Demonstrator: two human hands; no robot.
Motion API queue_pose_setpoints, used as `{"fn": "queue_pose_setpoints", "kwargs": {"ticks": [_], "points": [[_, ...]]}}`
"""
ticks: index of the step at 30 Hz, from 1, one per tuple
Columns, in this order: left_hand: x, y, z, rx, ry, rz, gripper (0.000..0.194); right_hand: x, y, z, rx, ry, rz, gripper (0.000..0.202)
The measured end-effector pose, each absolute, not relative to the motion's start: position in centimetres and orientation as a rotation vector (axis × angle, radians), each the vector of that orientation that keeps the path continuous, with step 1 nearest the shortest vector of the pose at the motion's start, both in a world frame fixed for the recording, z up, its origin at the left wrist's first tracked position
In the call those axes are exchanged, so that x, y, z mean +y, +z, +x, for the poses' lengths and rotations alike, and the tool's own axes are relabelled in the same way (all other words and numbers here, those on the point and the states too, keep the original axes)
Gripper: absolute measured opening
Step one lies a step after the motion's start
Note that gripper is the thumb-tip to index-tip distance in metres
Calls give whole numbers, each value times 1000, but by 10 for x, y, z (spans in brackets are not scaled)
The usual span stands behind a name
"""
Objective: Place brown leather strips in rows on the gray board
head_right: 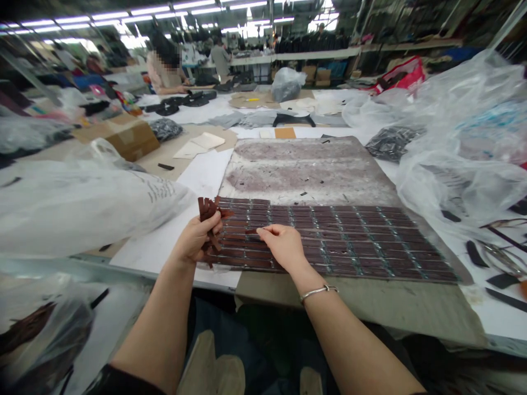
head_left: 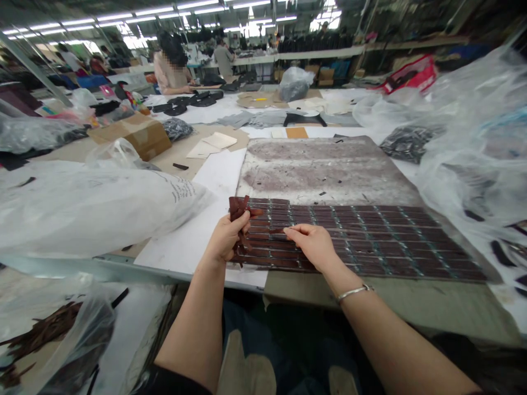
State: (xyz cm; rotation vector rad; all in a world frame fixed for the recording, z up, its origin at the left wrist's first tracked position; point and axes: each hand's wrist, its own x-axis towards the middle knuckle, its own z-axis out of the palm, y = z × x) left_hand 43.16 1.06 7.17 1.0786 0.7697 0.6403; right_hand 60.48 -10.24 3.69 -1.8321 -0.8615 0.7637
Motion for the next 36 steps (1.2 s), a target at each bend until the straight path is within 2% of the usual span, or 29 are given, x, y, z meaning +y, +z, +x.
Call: {"fn": "queue_pose_setpoints", "kwargs": {"ticks": [9,19,25,32,36], "points": [[18,63,428,780,558,1169,34,-97,44,600,-1069,621,-2120,25],[18,59,431,841,507,1232,40,-103,41,607,-1152,425,-2291,28],[16,61,431,853,512,1242,39,-104,50,601,-997,748,-1916,34],[16,62,433,887,479,1281,40,-99,46,599,-949,765,-1921,31],[14,64,433,883,486,1254,40,-99,47,595,-751,930,-1720,32]]}}
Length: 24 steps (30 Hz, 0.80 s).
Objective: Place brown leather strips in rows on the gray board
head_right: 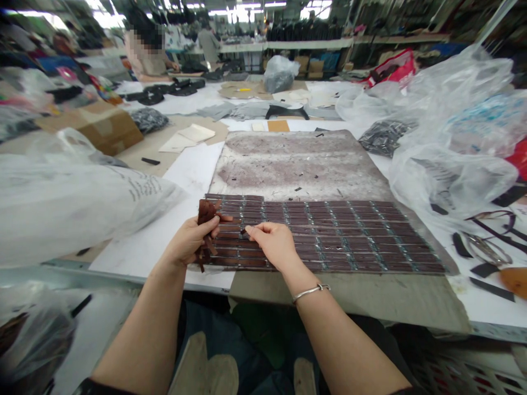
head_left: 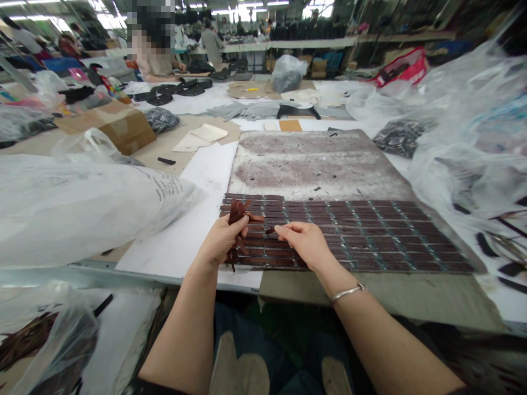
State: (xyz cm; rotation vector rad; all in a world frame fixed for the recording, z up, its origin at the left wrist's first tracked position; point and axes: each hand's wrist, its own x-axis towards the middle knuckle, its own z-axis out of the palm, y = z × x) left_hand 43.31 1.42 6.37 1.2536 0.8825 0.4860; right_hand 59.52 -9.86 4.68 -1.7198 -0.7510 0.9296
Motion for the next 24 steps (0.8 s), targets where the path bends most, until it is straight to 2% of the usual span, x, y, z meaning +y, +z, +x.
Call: {"fn": "queue_pose_setpoints", "kwargs": {"ticks": [5,9,14,24], "points": [[12,70,433,905,467,1227,43,-99,47,590,-639,1124,-1474,36],[12,70,432,897,456,1250,44,-99,45,592,-769,945,-1775,32],[16,62,430,909,470,1349,33,-100,47,599,-1044,620,-2122,28],[13,57,433,911,451,1535,35,-102,42,600,-1243,352,-2410,30]]}}
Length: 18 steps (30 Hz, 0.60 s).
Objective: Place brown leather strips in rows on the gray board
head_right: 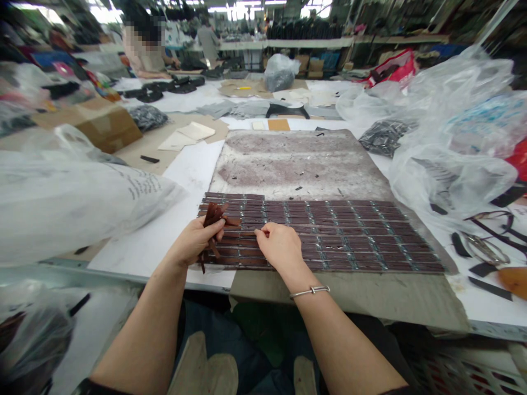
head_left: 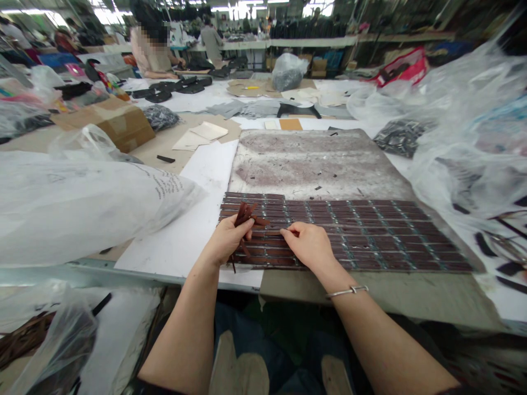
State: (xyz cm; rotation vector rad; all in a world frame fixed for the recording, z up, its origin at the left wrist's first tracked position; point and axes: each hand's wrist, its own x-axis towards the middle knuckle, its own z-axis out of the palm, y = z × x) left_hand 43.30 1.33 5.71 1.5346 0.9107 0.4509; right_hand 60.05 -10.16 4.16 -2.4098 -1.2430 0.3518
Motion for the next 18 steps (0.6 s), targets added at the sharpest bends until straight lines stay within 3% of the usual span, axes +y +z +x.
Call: {"fn": "queue_pose_setpoints", "kwargs": {"ticks": [18], "points": [[11,56,437,966,406,1495,37,-102,41,600,-1308,327,-2450,28]]}}
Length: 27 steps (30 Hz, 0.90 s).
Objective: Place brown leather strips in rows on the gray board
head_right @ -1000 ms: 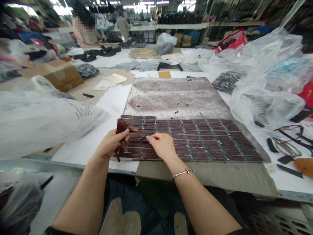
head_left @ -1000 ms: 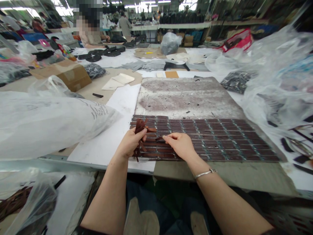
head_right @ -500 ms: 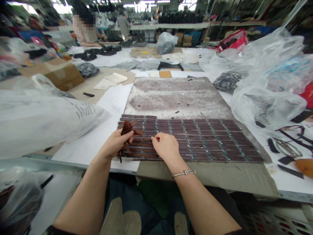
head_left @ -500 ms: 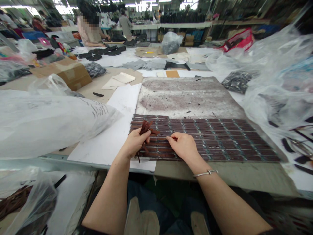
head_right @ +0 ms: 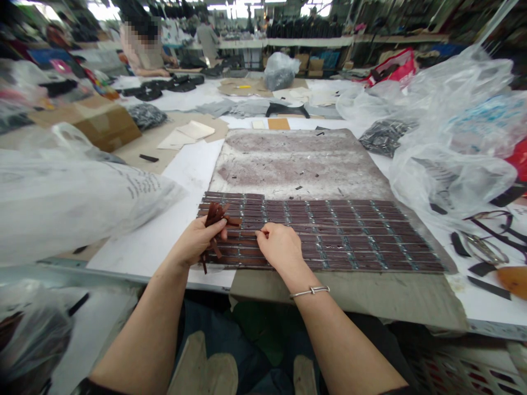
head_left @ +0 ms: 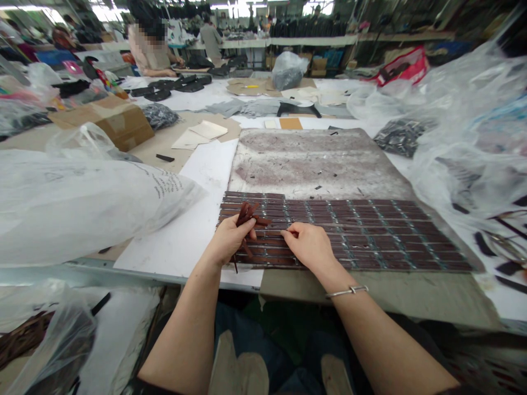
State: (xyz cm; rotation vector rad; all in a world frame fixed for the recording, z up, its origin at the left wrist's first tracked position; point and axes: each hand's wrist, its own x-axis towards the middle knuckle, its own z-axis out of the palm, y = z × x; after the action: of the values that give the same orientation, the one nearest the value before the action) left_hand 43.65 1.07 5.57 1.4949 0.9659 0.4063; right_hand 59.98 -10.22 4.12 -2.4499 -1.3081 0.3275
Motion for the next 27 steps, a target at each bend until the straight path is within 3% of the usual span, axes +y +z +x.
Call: {"fn": "queue_pose_setpoints", "kwargs": {"ticks": [20,27], "points": [[11,56,437,946,445,1488,35,-108,46,602,-1306,196,-2413,20],[12,55,435,952,451,1481,34,-114,46,602,-1713,-15,-2110,31]]}}
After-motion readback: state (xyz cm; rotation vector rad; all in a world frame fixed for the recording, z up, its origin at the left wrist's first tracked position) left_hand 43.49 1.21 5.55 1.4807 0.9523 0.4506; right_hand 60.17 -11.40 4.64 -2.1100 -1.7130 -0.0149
